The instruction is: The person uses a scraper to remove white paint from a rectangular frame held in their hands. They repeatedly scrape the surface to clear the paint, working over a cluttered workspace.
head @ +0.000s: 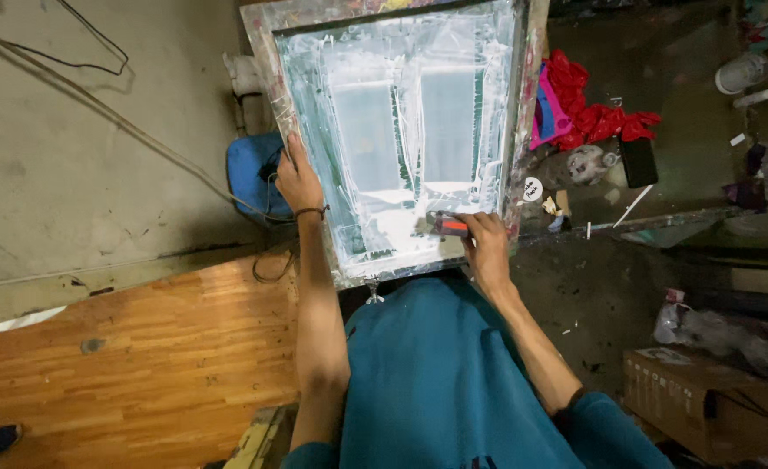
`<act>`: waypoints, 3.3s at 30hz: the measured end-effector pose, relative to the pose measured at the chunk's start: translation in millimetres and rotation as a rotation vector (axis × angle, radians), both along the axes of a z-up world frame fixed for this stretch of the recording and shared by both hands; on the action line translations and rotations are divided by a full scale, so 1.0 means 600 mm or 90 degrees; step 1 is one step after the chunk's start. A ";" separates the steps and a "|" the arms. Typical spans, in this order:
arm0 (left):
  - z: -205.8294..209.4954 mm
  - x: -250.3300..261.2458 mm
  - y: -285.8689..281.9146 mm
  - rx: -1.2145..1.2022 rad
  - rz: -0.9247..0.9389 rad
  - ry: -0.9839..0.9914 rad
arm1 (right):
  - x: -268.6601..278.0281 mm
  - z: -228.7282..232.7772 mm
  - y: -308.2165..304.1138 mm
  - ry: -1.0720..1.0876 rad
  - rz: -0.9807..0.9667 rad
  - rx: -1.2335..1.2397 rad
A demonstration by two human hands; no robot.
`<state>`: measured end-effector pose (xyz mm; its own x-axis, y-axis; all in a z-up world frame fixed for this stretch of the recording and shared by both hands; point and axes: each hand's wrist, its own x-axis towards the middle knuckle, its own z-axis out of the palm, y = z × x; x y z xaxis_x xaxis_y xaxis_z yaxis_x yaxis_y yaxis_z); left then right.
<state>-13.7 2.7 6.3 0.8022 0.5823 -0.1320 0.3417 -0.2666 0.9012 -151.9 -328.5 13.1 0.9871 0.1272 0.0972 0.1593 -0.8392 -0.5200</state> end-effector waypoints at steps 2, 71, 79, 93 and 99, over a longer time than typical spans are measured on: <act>-0.011 0.004 0.001 0.009 0.012 -0.014 | 0.017 -0.017 0.002 -0.010 0.003 -0.028; -0.107 0.030 0.010 0.093 0.006 -0.063 | 0.227 0.133 -0.014 -0.092 0.017 0.103; -0.083 0.021 0.002 0.096 0.005 -0.044 | 0.255 0.158 -0.036 -0.140 0.027 0.085; 0.037 -0.007 -0.019 0.009 -0.015 -0.098 | 0.294 0.184 -0.004 -0.174 0.067 0.077; -0.002 -0.031 -0.013 0.034 -0.019 -0.067 | 0.271 0.207 0.000 -0.197 0.076 0.028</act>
